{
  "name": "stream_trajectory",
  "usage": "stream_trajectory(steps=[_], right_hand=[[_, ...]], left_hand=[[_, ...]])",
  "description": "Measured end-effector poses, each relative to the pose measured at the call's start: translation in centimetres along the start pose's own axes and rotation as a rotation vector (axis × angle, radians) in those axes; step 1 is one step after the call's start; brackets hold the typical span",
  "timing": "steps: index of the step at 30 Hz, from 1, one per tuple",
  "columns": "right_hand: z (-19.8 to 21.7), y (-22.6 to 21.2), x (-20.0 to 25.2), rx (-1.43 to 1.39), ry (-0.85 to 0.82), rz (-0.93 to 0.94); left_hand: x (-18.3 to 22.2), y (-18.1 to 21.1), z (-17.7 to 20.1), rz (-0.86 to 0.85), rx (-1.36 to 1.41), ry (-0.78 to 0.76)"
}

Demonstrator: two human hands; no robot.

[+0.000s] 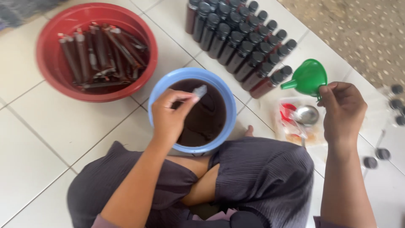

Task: The person fills long plastic tubes with a dark liquid from a bucket using a funnel and a ladle, then ties off each tube with a rubber band and places it into a red basin.

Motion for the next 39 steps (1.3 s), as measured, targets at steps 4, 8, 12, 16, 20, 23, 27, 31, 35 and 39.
stream_trajectory(steps=[4, 8, 12, 16, 20, 23, 27, 31, 35, 39], right_hand=[[-3.0, -7.3, 4.9, -0.048, -0.022, 0.380], [-5.9, -12.1, 8.5, -0.157, -0.106, 0.724], [-7.8, -13.4, 9.9, -0.141, -0.059, 0.809], [-8.6, -13.9, 10.4, -0.136, -0.061, 0.949], [-8.8, -15.1, 11.5, -0.101, -0.090, 1.071], [-9.1, -15.8, 12.1, -0.070, -0.099, 1.143], [-9.7, -15.9, 12.1, -0.058, -0.103, 1.178], [-10.3, -16.2, 11.9, -0.060, -0.152, 1.217], [-10.7, -16.6, 11.8, -0.074, -0.159, 1.261], [-10.7, -16.5, 11.3, -0.105, -0.241, 1.270]], left_hand=[[0.3, 0.4, -0.1, -0.074, 0.023, 0.018], [0.2, 0.7, -0.1, -0.019, 0.029, 0.008], [0.2, 0.9, -0.1, -0.083, -0.011, 0.046], [0.0, 0.8, -0.2, -0.086, -0.002, 0.055], [0.2, 0.8, -0.3, -0.076, -0.017, 0.039], [0.1, 1.1, -0.3, -0.081, -0.031, 0.040], [-0.1, 1.4, -0.5, -0.111, 0.027, 0.024], [0.4, 0.1, -1.2, 0.159, 0.293, -0.150], [0.2, -2.2, -1.8, 0.311, 0.477, -0.224], [-0.5, -2.7, -1.4, 0.328, 0.526, -0.195]])
Point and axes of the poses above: each hand's wrist, its own x-axis away from the middle knuckle, its own z-axis out of the back of the hand, y = z × x, the point moved 4 cm from there along -x, towards the middle knuckle, and after that the axes turned 14 degrees about y, right-handed, at the moved point
